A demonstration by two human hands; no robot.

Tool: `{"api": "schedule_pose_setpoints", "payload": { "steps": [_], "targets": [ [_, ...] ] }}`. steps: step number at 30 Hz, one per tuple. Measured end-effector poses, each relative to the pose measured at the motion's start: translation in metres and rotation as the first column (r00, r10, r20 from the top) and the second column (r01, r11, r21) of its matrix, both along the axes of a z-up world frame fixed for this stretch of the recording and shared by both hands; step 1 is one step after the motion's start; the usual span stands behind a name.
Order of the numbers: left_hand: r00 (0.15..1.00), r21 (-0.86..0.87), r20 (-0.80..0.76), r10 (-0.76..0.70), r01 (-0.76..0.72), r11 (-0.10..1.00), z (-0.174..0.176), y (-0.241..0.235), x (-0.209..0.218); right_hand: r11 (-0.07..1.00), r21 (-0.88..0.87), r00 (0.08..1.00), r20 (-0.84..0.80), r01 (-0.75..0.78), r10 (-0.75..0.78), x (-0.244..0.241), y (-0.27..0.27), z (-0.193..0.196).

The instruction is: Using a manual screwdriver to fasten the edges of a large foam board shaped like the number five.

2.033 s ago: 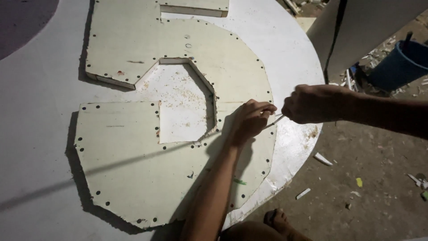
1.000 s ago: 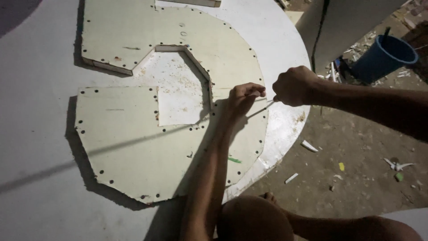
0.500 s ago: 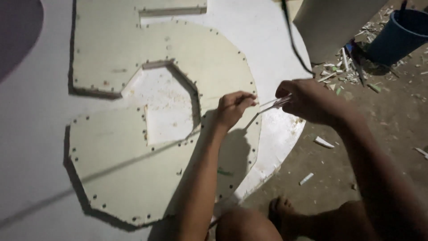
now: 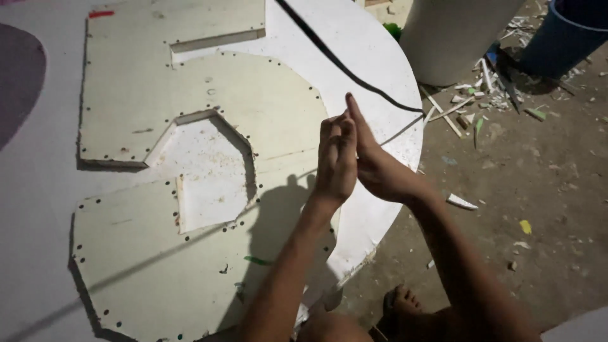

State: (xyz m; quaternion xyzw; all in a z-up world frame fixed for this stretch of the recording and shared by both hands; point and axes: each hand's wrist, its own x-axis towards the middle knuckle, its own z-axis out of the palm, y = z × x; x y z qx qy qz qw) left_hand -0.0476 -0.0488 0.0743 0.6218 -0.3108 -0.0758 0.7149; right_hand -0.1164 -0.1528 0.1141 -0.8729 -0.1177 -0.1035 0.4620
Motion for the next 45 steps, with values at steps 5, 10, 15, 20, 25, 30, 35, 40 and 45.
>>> {"api": "schedule_pose_setpoints", "payload": {
  "steps": [5, 10, 15, 20, 25, 30, 35, 40, 45],
  "targets": [
    [0.998, 0.126, -0.063, 0.031, -0.023, 0.992, 0.009, -0.012, 0.001, 0.972, 0.234, 0.985, -0.162, -0.023, 0.062, -0.010, -0.013, 0.003],
    [0.979, 0.072, -0.008, 0.201, -0.200, 0.977, 0.006, -0.023, 0.004, 0.919, 0.333, 0.966, -0.213, 0.212, -0.146, -0.024, -0.025, 0.018],
    [0.941, 0.107, -0.007, 0.339, -0.337, 0.936, -0.013, -0.032, 0.010, 0.860, 0.398, 0.946, -0.180, 0.321, -0.270, -0.025, -0.049, 0.010],
    [0.933, -0.007, -0.117, 0.341, -0.344, 0.939, -0.025, -0.030, 0.017, 0.727, 0.583, 0.930, -0.184, 0.363, -0.317, -0.035, -0.055, 0.023],
    [0.959, -0.032, -0.190, 0.208, -0.218, 0.975, -0.023, -0.028, 0.031, 0.737, 0.541, 0.912, -0.179, 0.404, -0.368, -0.051, -0.063, 0.023],
    [0.942, -0.109, -0.334, 0.041, -0.082, 0.991, -0.022, -0.029, 0.040, 0.731, 0.515, 0.891, -0.193, 0.448, -0.411, -0.066, -0.076, 0.029],
    [0.942, -0.043, -0.257, -0.216, 0.212, 0.976, -0.018, -0.025, 0.051, 0.694, 0.487, 0.843, -0.224, 0.531, -0.488, -0.082, -0.086, 0.034],
    [0.905, -0.046, -0.293, -0.310, 0.311, 0.949, -0.015, -0.018, 0.060, 0.670, 0.486, 0.824, -0.252, 0.562, -0.508, -0.096, -0.103, 0.029],
    [0.843, -0.064, -0.305, -0.442, 0.445, 0.893, -0.026, -0.020, 0.072, 0.663, 0.497, 0.827, -0.283, 0.560, -0.486, -0.112, -0.118, 0.021]
  ]
}}
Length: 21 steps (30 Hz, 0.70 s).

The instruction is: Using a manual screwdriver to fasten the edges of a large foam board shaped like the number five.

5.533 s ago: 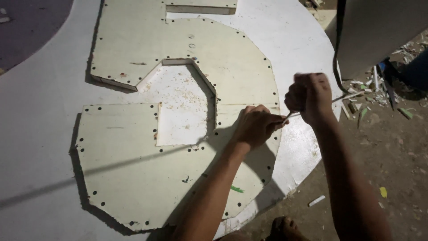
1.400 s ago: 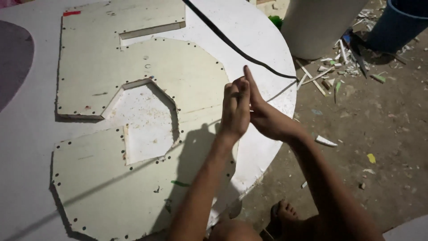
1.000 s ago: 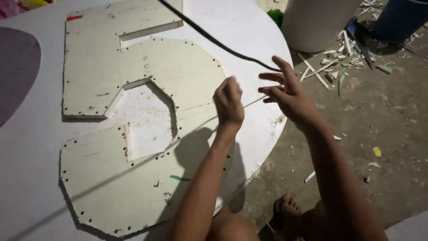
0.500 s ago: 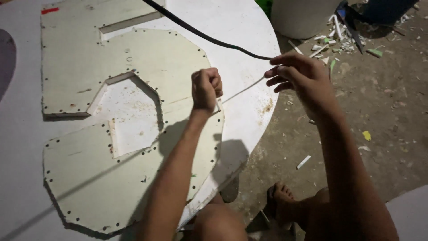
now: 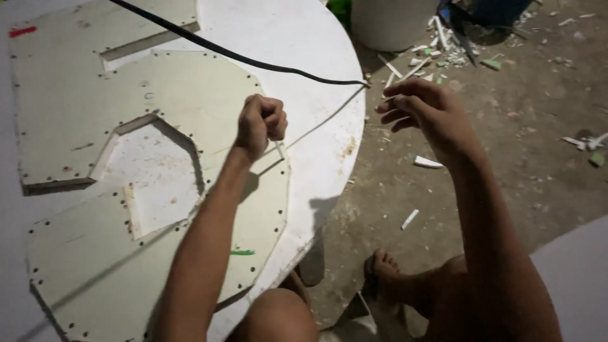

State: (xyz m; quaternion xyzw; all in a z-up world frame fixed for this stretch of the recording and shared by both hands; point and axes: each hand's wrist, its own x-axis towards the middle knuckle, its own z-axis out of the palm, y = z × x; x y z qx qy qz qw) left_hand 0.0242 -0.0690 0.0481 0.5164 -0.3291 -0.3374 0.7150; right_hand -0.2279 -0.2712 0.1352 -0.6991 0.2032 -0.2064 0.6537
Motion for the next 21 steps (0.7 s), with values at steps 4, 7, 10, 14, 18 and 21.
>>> {"api": "schedule_pose_setpoints", "payload": {
  "steps": [4, 7, 10, 14, 18, 21],
  "targets": [
    [0.992, 0.069, -0.027, -0.123, 0.125, 0.990, -0.003, -0.001, 0.013, 1.000, -0.002, 1.000, -0.020, -0.018, 0.018, -0.007, -0.012, -0.004],
    [0.973, 0.167, 0.083, -0.215, 0.199, 0.966, 0.003, -0.016, -0.015, 0.998, -0.035, 0.996, -0.073, -0.052, 0.049, -0.011, -0.018, -0.014],
    [0.914, 0.257, 0.325, -0.240, 0.159, 0.953, 0.008, -0.025, -0.041, 0.958, -0.259, 0.962, -0.269, -0.120, 0.048, -0.011, -0.014, -0.022],
    [0.896, 0.226, 0.445, -0.020, -0.091, 0.970, 0.007, -0.032, -0.051, 0.712, -0.498, 0.717, -0.697, -0.495, 0.011, -0.014, 0.004, -0.017],
    [0.876, 0.249, 0.398, 0.273, -0.390, 0.886, 0.031, -0.028, -0.034, 0.588, -0.401, 0.506, -0.862, -0.703, 0.016, -0.012, 0.015, -0.063],
    [0.724, 0.175, 0.205, 0.658, -0.689, 0.703, 0.024, -0.037, 0.000, 0.409, -0.411, 0.446, -0.895, -0.815, -0.010, -0.003, 0.038, -0.073]
  ]
}}
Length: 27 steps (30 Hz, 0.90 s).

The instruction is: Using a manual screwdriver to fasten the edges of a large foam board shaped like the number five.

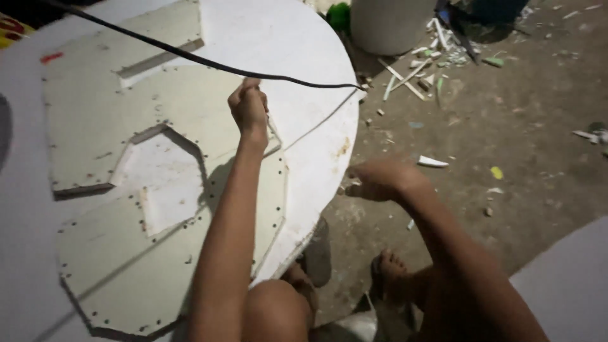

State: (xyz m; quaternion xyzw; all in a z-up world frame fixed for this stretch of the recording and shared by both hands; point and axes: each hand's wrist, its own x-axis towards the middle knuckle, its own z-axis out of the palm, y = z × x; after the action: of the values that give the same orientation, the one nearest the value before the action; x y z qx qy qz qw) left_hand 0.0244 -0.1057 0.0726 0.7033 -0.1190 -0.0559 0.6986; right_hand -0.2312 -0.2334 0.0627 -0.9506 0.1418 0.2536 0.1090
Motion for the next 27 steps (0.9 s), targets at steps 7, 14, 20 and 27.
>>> {"api": "schedule_pose_setpoints", "payload": {
  "steps": [7, 14, 20, 27],
  "targets": [
    [0.962, -0.156, -0.041, 0.271, -0.274, 0.949, -0.004, -0.001, 0.033, 0.991, 0.115, 0.996, 0.061, -0.071, 0.065, 0.030, 0.042, 0.014],
    [0.969, -0.190, -0.113, 0.219, -0.238, 0.953, -0.005, 0.006, 0.032, 0.995, 0.082, 0.997, 0.055, -0.059, 0.055, 0.043, 0.063, 0.029],
    [0.987, -0.168, -0.076, 0.141, -0.152, 0.974, -0.019, -0.001, 0.046, 0.937, 0.344, 0.926, 0.330, 0.062, -0.183, 0.088, 0.085, -0.006],
    [0.997, -0.097, -0.041, 0.071, -0.074, 0.993, -0.019, 0.000, 0.042, 0.865, 0.478, 0.857, 0.372, 0.153, -0.357, 0.122, 0.087, -0.050]
  ]
}}
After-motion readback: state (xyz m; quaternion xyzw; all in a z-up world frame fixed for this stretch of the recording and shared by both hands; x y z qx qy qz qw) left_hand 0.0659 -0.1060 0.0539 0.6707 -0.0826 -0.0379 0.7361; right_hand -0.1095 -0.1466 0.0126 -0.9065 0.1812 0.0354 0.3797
